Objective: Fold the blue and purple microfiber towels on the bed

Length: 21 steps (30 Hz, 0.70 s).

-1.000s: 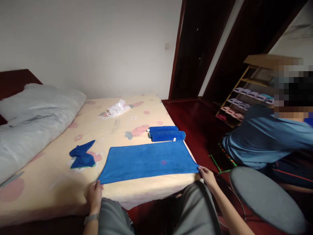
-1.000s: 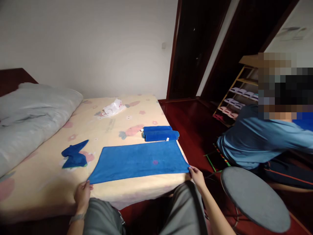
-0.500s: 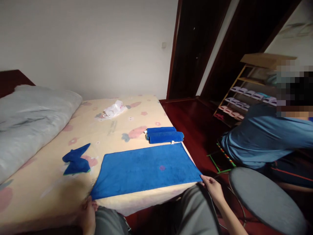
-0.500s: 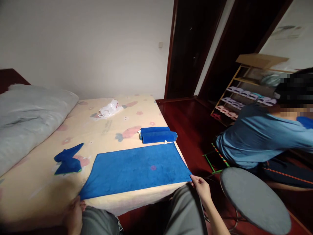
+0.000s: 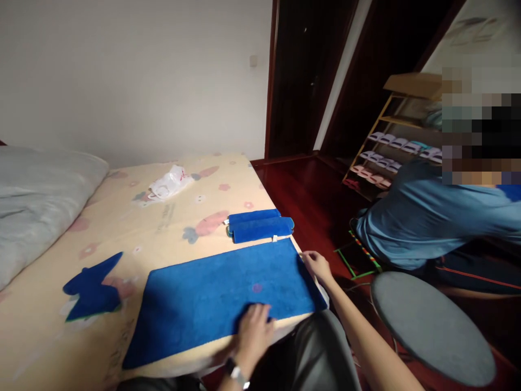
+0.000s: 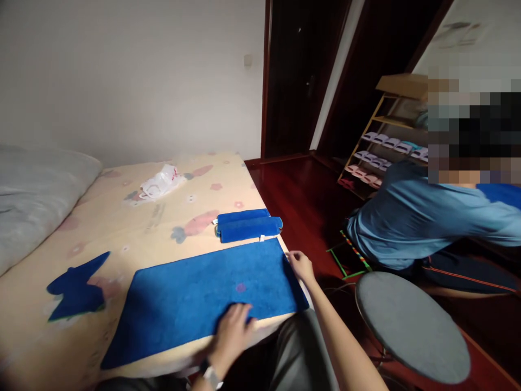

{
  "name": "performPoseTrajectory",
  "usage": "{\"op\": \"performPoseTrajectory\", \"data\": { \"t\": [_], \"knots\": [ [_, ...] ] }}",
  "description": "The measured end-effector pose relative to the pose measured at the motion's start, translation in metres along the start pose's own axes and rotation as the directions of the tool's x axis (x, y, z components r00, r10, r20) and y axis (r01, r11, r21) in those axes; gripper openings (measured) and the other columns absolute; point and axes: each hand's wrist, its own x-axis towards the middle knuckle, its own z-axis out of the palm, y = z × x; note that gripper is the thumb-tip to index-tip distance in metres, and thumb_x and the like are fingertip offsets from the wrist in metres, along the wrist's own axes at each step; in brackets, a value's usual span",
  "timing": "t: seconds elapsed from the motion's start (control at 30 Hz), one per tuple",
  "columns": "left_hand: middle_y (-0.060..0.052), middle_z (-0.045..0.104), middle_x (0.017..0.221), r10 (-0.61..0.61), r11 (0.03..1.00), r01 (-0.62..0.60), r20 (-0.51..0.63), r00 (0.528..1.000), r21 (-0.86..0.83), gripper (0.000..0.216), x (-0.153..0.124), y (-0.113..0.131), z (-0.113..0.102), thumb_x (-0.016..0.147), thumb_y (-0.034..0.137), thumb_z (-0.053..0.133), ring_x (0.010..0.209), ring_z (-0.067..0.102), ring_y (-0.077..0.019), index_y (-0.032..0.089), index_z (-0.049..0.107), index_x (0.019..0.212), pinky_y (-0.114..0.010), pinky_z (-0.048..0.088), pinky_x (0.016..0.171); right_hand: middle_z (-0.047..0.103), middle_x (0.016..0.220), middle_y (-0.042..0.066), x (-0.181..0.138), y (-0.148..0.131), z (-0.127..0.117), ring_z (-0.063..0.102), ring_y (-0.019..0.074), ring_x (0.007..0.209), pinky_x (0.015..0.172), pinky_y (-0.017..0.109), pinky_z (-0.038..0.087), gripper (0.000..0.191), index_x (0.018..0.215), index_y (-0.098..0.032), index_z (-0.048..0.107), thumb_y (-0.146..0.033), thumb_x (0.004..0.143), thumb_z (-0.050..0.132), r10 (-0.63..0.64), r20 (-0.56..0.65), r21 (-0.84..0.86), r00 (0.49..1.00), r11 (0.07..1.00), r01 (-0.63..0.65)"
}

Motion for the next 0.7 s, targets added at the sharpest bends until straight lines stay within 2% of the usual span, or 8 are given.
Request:
{"op": "performPoseTrajectory", "data": {
  "t": [0.07, 0.13, 0.23, 0.3, 0.43, 0.57, 0.63, 0.7],
  "knots": [
    [-0.010, 0.068, 0.109, 0.127, 0.991, -0.131, 0.132, 0.983, 0.023, 0.043, 0.039, 0.067, 0.043, 0.084, 0.037, 0.065, 0.106, 0.061, -0.0286, 0.026, 0.063, 0.125, -0.040, 0.049, 0.092, 0.075, 0.105, 0.009, 0.029, -0.024, 0.018, 0.069, 0.0246, 0.100, 0.085, 0.031, 0.050, 0.031, 0.097, -0.020, 0.072, -0.042, 0.084, 0.055, 0.026, 0.063, -0.009, 0.998, 1.000, -0.025],
    [-0.017, 0.065, 0.120, 0.158, 0.982, -0.181, 0.296, 0.942, 0.051, 0.056, 0.068, 0.112, 0.079, 0.079, 0.033, 0.071, 0.109, 0.060, -0.0344, 0.022, 0.060, 0.133, -0.047, 0.049, 0.090, 0.075, 0.100, 0.010, 0.049, -0.038, 0.032, 0.070, 0.0249, 0.096, 0.082, 0.031, 0.051, 0.029, 0.093, -0.019, 0.072, -0.043, 0.083, 0.059, 0.041, 0.079, -0.014, 0.996, 0.999, -0.040],
    [-0.023, 0.065, 0.118, 0.081, 0.984, -0.133, 0.365, 0.928, 0.120, 0.041, 0.092, 0.141, 0.112, 0.083, 0.013, 0.061, 0.108, 0.061, -0.0365, 0.015, 0.067, 0.124, -0.049, 0.048, 0.086, 0.075, 0.096, 0.012, 0.065, -0.042, 0.042, 0.070, 0.0259, 0.092, 0.079, 0.032, 0.051, 0.024, 0.088, -0.018, 0.070, -0.041, 0.082, 0.062, 0.047, 0.069, -0.029, 0.997, 0.999, -0.045],
    [-0.022, 0.069, 0.109, 0.103, 0.985, -0.147, 0.378, 0.920, 0.089, 0.036, 0.096, 0.142, 0.114, 0.084, 0.009, 0.056, 0.102, 0.064, -0.0342, 0.014, 0.070, 0.117, -0.047, 0.048, 0.083, 0.075, 0.093, 0.012, 0.069, -0.042, 0.043, 0.070, 0.0257, 0.090, 0.078, 0.032, 0.051, 0.020, 0.085, -0.018, 0.069, -0.037, 0.082, 0.061, 0.038, 0.060, -0.040, 0.997, 0.999, -0.036],
    [-0.015, 0.072, 0.095, 0.081, 0.997, -0.081, 0.277, 0.957, -0.011, 0.031, 0.079, 0.130, 0.079, 0.087, 0.014, 0.051, 0.094, 0.066, -0.0299, 0.018, 0.068, 0.112, -0.046, 0.047, 0.088, 0.071, 0.079, 0.010, 0.066, -0.053, 0.037, 0.068, 0.0232, 0.078, 0.068, 0.029, 0.049, 0.022, 0.081, -0.017, 0.065, -0.038, 0.080, 0.057, 0.007, 0.072, -0.013, 0.997, 1.000, -0.006],
    [-0.013, 0.073, 0.096, -0.128, 0.983, 0.141, 0.110, 0.986, -0.120, 0.042, 0.039, 0.102, 0.024, 0.092, 0.019, 0.044, 0.093, 0.068, -0.0276, 0.023, 0.055, 0.132, -0.041, 0.048, 0.088, 0.063, 0.065, 0.001, 0.052, -0.086, 0.039, 0.060, 0.0157, 0.056, 0.054, 0.025, 0.044, 0.038, 0.099, -0.015, 0.063, -0.044, 0.076, 0.056, -0.037, 0.188, 0.177, 0.981, 0.984, 0.004],
    [-0.015, 0.074, 0.102, -0.281, 0.941, 0.286, 0.051, 0.958, -0.181, 0.047, 0.015, 0.075, -0.001, 0.096, 0.022, 0.037, 0.094, 0.069, -0.0260, 0.023, 0.046, 0.142, -0.036, 0.050, 0.084, 0.061, 0.064, -0.003, 0.044, -0.111, 0.050, 0.055, 0.0117, 0.050, 0.048, 0.021, 0.038, 0.044, 0.110, -0.018, 0.061, -0.042, 0.073, 0.058, -0.086, 0.308, 0.366, 0.947, 0.930, -0.035],
    [-0.016, 0.074, 0.106, -0.438, 0.867, 0.428, 0.018, 0.899, -0.255, 0.046, -0.010, 0.040, -0.025, 0.099, 0.028, 0.034, 0.095, 0.071, -0.0251, 0.020, 0.043, 0.144, -0.032, 0.051, 0.080, 0.062, 0.066, -0.004, 0.033, -0.141, 0.071, 0.055, 0.0105, 0.050, 0.045, 0.019, 0.034, 0.044, 0.112, -0.021, 0.061, -0.038, 0.072, 0.060, -0.167, 0.426, 0.464, 0.889, 0.884, -0.056]
  ]
}}
